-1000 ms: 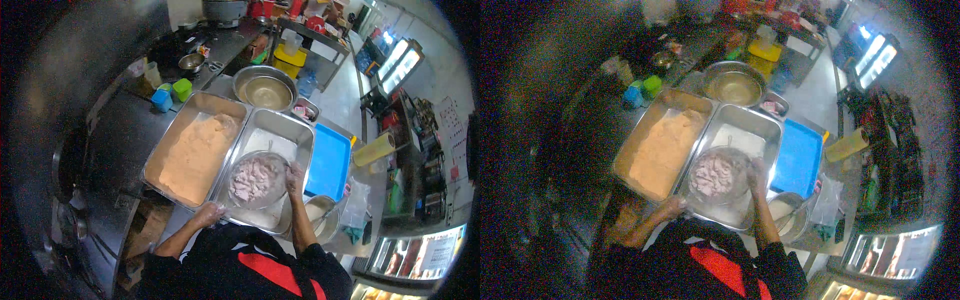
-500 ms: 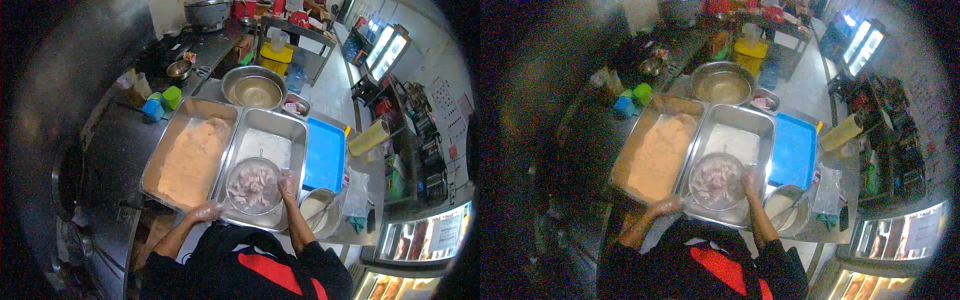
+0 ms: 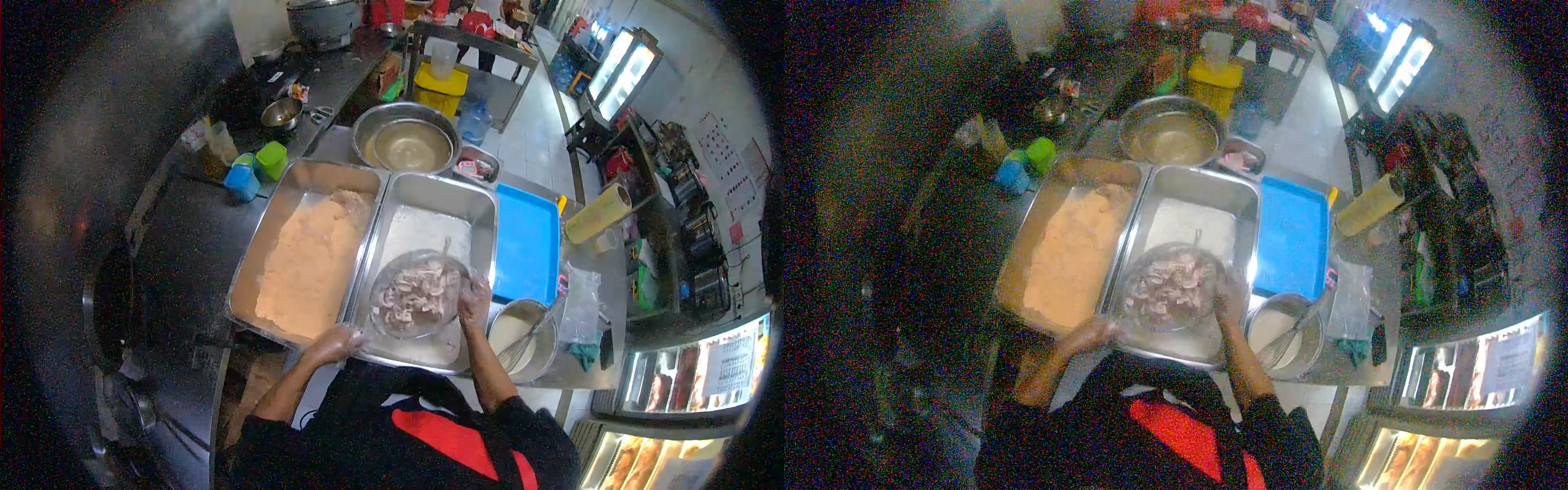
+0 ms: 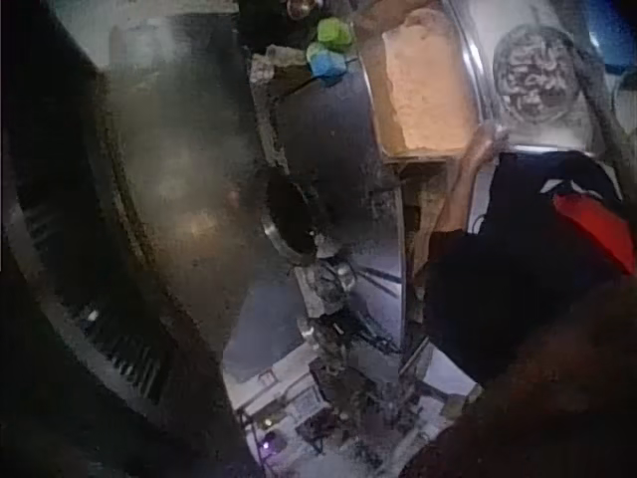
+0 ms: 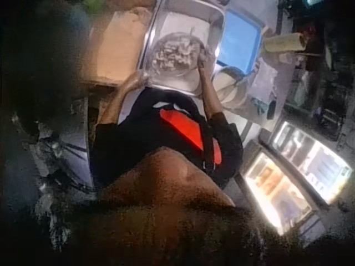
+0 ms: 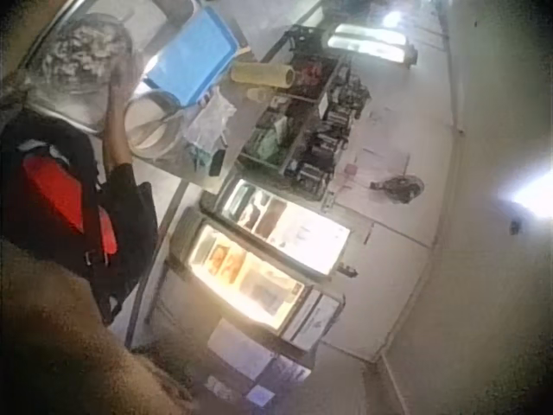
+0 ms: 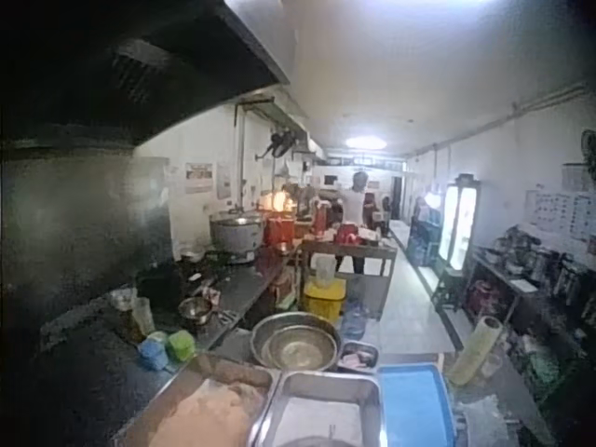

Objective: The person breads meat strips by hand in a tray of flour, places them into a strainer, dips the strainer into a bowl of liquid, and returns the meat to the tray. The person then coats the meat strips in the flour again.

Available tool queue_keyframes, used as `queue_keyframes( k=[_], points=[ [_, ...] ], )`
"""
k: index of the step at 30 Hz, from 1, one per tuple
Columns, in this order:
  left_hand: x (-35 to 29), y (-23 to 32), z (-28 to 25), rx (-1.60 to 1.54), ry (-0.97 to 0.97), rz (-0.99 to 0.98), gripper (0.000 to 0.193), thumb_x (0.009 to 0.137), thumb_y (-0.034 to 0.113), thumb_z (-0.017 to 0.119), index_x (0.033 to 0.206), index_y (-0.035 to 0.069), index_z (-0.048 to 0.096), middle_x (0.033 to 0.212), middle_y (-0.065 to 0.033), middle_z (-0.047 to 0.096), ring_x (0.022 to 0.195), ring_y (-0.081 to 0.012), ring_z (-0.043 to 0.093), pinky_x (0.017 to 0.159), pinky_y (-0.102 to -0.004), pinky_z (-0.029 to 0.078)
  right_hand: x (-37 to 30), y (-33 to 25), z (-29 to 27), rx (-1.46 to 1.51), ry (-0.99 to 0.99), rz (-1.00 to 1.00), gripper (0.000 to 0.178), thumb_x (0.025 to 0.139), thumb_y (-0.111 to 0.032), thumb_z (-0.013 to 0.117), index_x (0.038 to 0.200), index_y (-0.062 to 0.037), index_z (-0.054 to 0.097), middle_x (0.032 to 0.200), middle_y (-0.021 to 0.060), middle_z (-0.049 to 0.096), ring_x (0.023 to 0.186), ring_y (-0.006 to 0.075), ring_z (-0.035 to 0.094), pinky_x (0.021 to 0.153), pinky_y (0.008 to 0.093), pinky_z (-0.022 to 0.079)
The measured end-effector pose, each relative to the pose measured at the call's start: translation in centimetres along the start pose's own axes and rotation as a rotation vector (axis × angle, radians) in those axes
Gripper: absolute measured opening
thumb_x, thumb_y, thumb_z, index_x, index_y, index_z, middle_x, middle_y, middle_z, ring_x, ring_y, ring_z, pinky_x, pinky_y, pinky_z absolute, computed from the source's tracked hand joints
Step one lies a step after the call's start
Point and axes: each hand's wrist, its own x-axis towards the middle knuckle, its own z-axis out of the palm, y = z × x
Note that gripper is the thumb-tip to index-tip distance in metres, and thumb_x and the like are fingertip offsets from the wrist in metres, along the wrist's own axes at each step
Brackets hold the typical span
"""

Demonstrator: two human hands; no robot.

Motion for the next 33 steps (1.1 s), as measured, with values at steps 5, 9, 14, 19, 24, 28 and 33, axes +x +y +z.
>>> queue_keyframes(
  k=[5,9,14,19,24,28,33],
  points=[
    [1.1,-2.5,-0.6,-0.003,-0.228,-0.194,0.059,0.094,0.05,0.042,0.08,-0.006,0.054,0.067,-0.0207,0.055,0.063,-0.0325,0.052,0.065,-0.0477,0.042,0.4,7.4,3.4,-0.244,-0.024,-0.342,0.018,0.076,-0.014,0.06,0.088,-0.0004,0.063,0.082,0.0159,0.063,0.079,0.0357,0.06,0.073,0.0431,0.048],
    [-0.3,-3.5,0.3,-0.041,-0.303,-0.285,0.061,0.092,0.055,0.042,0.079,-0.003,0.056,0.061,-0.0146,0.053,0.059,-0.0234,0.051,0.06,-0.0421,0.044,1.7,4.6,2.6,-0.087,-0.089,-0.197,0.019,0.078,-0.014,0.061,0.092,-0.001,0.063,0.08,0.016,0.064,0.08,0.035,0.06,0.074,0.0416,0.048],
    [-1.6,-1.4,-1.1,-0.264,-0.203,-0.259,0.052,0.092,0.056,0.044,0.08,0.01,0.065,0.06,-0.0017,0.055,0.049,-0.0126,0.048,0.05,-0.031,0.043,3.6,6.6,5.4,0.268,0.049,-0.315,0.009,0.081,-0.011,0.059,0.08,-0.0026,0.061,0.072,0.0114,0.061,0.061,0.0284,0.057,0.055,0.0412,0.046],
    [2.0,4.3,-3.3,-0.413,-0.495,-0.548,0.039,0.092,0.05,0.048,0.094,0.014,0.064,0.068,0.0003,0.058,0.062,-0.0082,0.054,0.053,-0.0275,0.043,5.7,15.9,4.5,-0.129,-0.17,-0.385,0.018,0.082,-0.019,0.059,0.09,-0.0025,0.059,0.078,0.0134,0.06,0.071,0.0289,0.057,0.066,0.0417,0.044],
    [-1.2,1.4,-1.7,-0.817,-0.282,-0.519,0.045,0.089,0.053,0.052,0.095,0.01,0.063,0.075,0.0002,0.061,0.062,-0.0092,0.054,0.054,-0.028,0.044,7.8,9.4,4.7,-0.217,-0.319,-0.148,0.027,0.081,-0.027,0.061,0.071,-0.0026,0.065,0.07,0.0165,0.063,0.063,0.0297,0.06,0.06,0.0411,0.048],
    [0.4,1.1,-0.6,-0.733,-0.243,-0.516,0.052,0.088,0.06,0.049,0.086,0.009,0.061,0.069,0.0005,0.058,0.061,-0.0119,0.054,0.055,-0.0288,0.044,6.6,12.5,5.3,-0.295,-0.305,-0.603,0.028,0.08,-0.027,0.062,0.067,-0.0028,0.064,0.065,0.0138,0.062,0.059,0.0245,0.061,0.056,0.0418,0.048],
    [0.6,5.5,-3.1,-0.505,-0.228,-0.685,0.051,0.093,0.054,0.045,0.084,0.005,0.058,0.06,-0.0016,0.053,0.048,-0.0116,0.05,0.044,-0.0277,0.041,7.4,10.2,4.6,-0.313,-0.424,-0.182,0.021,0.076,-0.022,0.067,0.079,-0.0019,0.066,0.07,0.0148,0.061,0.073,0.0278,0.062,0.07,0.045,0.049]
  ],
)
